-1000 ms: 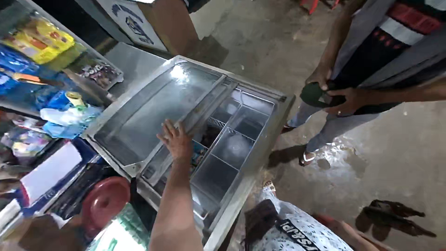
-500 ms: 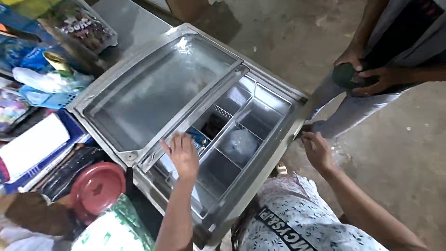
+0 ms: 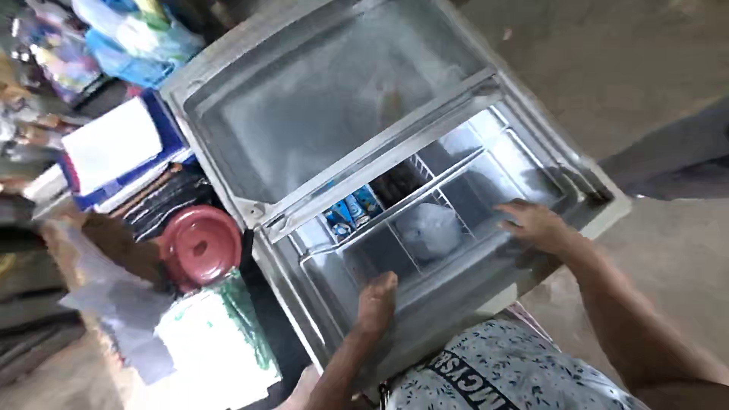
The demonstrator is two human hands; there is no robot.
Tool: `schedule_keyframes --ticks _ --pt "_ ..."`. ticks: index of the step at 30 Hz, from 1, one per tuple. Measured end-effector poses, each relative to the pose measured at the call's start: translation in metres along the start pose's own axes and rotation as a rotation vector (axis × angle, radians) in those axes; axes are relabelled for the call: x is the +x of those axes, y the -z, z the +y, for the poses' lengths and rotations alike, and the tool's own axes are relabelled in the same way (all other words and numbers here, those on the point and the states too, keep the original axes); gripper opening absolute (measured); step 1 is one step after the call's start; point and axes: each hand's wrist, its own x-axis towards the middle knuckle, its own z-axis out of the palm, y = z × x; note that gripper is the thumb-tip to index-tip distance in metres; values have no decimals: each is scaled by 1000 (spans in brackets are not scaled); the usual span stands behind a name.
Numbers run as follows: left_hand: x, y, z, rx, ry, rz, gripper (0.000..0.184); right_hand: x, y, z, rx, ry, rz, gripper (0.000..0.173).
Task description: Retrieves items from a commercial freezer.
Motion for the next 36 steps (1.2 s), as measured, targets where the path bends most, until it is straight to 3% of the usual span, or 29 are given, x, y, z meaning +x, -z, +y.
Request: schedule_keyframes --ticks 2,6,9,13,16,19,21,25,28,31,33,35,36 --pt "4 3 -3 -148 134 -117 35 19 11 -6 -91 -49 -148 44" --pt "5 5 -9 -337 263 -47 44 52 17 -11 -102 -1 -330 44" --pt "7 10 -9 -523 383 -53 47 84 4 5 -49 51 -412 53" --pt "29 6 -9 -752 505 -93 46 123 -23 30 25 -47 -415 71" --pt "57 6 -1 -809 508 -83 48 138 -40 36 287 -105 -376 62" --pt "87 4 12 -842 465 -51 48 137 -37 22 440 -142 -464 57" --pt "109 -2 20 -832 514 -67 47 135 -39 16 552 -166 -532 44" --pt "136 -28 24 -911 643 -8 41 141 -44 19 517 -108 -582 33" --pt "137 -38 31 -620 608 114 48 136 -39 7 228 50 -405 31" --pt "136 -50 36 -145 298 139 56 119 -34 -27 -32 358 -233 38" --pt "141 -55 41 69 179 -30 50 116 -50 -43 -101 561 -327 41" --pt "149 -51 48 200 161 -263 44 126 -71 -53 -245 608 -513 62" --pt "152 -43 50 209 161 -321 41 133 -80 -56 -297 606 -544 63"
